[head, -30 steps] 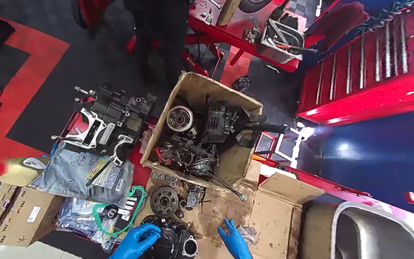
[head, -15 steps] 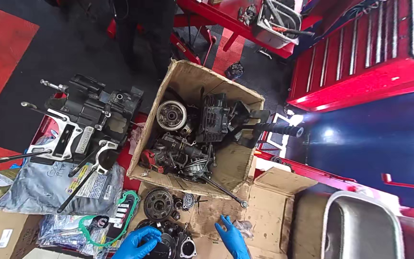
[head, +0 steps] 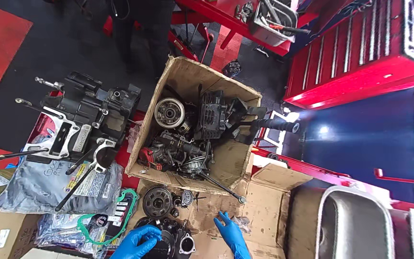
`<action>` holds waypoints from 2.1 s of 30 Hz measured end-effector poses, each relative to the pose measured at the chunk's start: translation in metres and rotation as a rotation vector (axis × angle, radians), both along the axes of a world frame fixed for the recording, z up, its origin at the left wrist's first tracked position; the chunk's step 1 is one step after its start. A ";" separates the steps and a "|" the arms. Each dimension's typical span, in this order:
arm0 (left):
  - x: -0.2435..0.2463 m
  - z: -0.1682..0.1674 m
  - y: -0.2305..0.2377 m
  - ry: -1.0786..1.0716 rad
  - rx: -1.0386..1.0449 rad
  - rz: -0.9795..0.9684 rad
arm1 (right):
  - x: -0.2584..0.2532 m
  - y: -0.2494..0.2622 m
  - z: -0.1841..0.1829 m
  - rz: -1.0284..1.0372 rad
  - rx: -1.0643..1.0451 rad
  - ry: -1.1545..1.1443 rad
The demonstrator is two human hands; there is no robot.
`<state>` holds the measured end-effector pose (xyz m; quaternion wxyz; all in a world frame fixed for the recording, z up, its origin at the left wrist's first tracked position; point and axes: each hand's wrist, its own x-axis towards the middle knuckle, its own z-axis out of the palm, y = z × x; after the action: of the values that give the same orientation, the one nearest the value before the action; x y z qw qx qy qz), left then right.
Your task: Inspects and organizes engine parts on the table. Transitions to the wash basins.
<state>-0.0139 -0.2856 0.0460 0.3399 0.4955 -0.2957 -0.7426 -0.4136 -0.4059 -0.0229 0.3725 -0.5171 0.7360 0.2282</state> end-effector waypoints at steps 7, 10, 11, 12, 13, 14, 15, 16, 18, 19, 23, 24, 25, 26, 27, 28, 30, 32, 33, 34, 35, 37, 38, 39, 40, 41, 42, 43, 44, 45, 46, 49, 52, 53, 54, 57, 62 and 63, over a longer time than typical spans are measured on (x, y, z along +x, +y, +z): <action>0.000 0.003 -0.002 -0.005 -0.018 -0.003 | -0.020 -0.016 0.022 -0.151 -0.051 -0.199; 0.002 0.009 -0.002 -0.037 -0.027 0.003 | -0.003 -0.038 0.089 -0.399 -0.349 -0.623; 0.003 0.009 -0.001 -0.051 -0.027 0.003 | 0.008 -0.045 0.114 -0.447 -0.433 -0.774; 0.004 0.009 0.000 -0.065 -0.025 0.000 | 0.019 -0.051 0.138 -0.457 -0.493 -0.890; 0.004 0.009 0.001 -0.073 -0.023 -0.003 | 0.029 -0.057 0.157 -0.428 -0.538 -0.962; 0.003 0.009 0.001 -0.078 -0.023 -0.007 | 0.038 -0.062 0.173 -0.362 -0.576 -0.984; 0.002 0.009 0.001 -0.076 -0.021 -0.011 | 0.047 -0.067 0.183 -0.272 -0.610 -0.969; 0.001 0.009 0.001 -0.073 -0.023 -0.012 | 0.056 -0.072 0.188 -0.175 -0.649 -0.926; -0.002 0.009 0.002 -0.065 -0.025 -0.018 | 0.071 -0.081 0.191 -0.049 -0.698 -0.855; -0.004 0.008 0.002 -0.063 -0.023 -0.018 | 0.077 -0.085 0.191 -0.028 -0.681 -0.848; -0.005 0.005 0.009 -0.083 -0.022 -0.012 | 0.086 -0.098 0.184 0.016 -0.658 -0.902; -0.005 0.004 0.012 -0.090 -0.019 -0.007 | 0.085 -0.100 0.180 0.052 -0.689 -0.919; -0.004 0.004 0.014 -0.097 -0.015 -0.002 | 0.084 -0.103 0.178 0.087 -0.712 -0.932; -0.004 0.003 0.016 -0.105 -0.008 0.003 | 0.082 -0.105 0.177 0.118 -0.725 -0.944; -0.004 0.004 0.018 -0.119 0.002 0.008 | 0.082 -0.108 0.177 0.135 -0.736 -0.961; -0.004 0.004 0.020 -0.133 0.006 0.013 | 0.082 -0.112 0.179 0.141 -0.748 -0.978; -0.004 0.003 0.023 -0.138 0.004 0.028 | 0.084 -0.123 0.190 0.146 -0.765 -0.991; -0.005 0.003 0.025 -0.130 0.009 0.035 | 0.086 -0.138 0.205 0.162 -0.774 -1.010; -0.005 0.004 0.025 -0.128 0.009 0.037 | 0.087 -0.146 0.213 0.170 -0.772 -1.030; -0.006 0.005 0.026 -0.130 0.006 0.042 | 0.089 -0.154 0.222 0.177 -0.770 -1.056; -0.007 0.006 0.028 -0.131 0.002 0.047 | 0.090 -0.162 0.231 0.183 -0.771 -1.084; -0.007 0.007 0.031 -0.133 -0.006 0.046 | 0.091 -0.176 0.250 0.169 -0.784 -1.139; -0.008 0.008 0.032 -0.130 -0.009 0.044 | 0.092 -0.181 0.261 0.149 -0.784 -1.159; -0.008 0.008 0.032 -0.125 -0.010 0.045 | 0.094 -0.186 0.273 0.119 -0.776 -1.179; -0.008 0.009 0.034 -0.118 -0.012 0.049 | 0.096 -0.190 0.283 0.080 -0.762 -1.195; -0.008 0.010 0.035 -0.112 -0.017 0.058 | 0.098 -0.193 0.293 0.040 -0.744 -1.202; -0.008 0.011 0.036 -0.111 -0.024 0.061 | 0.100 -0.196 0.302 -0.002 -0.718 -1.215; -0.009 0.012 0.036 -0.115 -0.031 0.062 | 0.102 -0.197 0.309 -0.053 -0.686 -1.231; -0.009 0.013 0.036 -0.118 -0.036 0.060 | 0.103 -0.199 0.315 -0.102 -0.644 -1.253; -0.009 0.015 0.036 -0.120 -0.040 0.063 | 0.103 -0.199 0.319 -0.142 -0.601 -1.276; -0.010 0.017 0.036 -0.122 -0.045 0.068 | 0.104 -0.198 0.321 -0.177 -0.569 -1.294; -0.013 0.022 0.039 -0.129 -0.057 0.077 | 0.103 -0.193 0.326 -0.216 -0.500 -1.343; -0.015 0.026 0.044 -0.141 -0.090 0.080 | 0.101 -0.184 0.332 -0.243 -0.483 -1.385; -0.016 0.028 0.045 -0.146 -0.101 0.087 | 0.099 -0.181 0.335 -0.244 -0.497 -1.392; -0.018 0.030 0.046 -0.151 -0.108 0.097 | 0.097 -0.178 0.340 -0.234 -0.519 -1.398; -0.025 0.036 0.048 -0.176 -0.144 0.129 | 0.079 -0.163 0.362 -0.135 -0.660 -1.380; -0.042 0.040 0.071 -0.249 -0.234 0.155 | 0.015 -0.095 0.385 0.038 -0.918 -1.247; -0.046 0.042 0.075 -0.253 -0.240 0.156 | -0.002 -0.078 0.380 0.065 -0.939 -1.243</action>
<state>-0.0604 -0.2109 0.0881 0.4134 0.5622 -0.3831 -0.6052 -0.4153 -0.4838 0.3573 0.4518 -0.6749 0.3960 -0.4284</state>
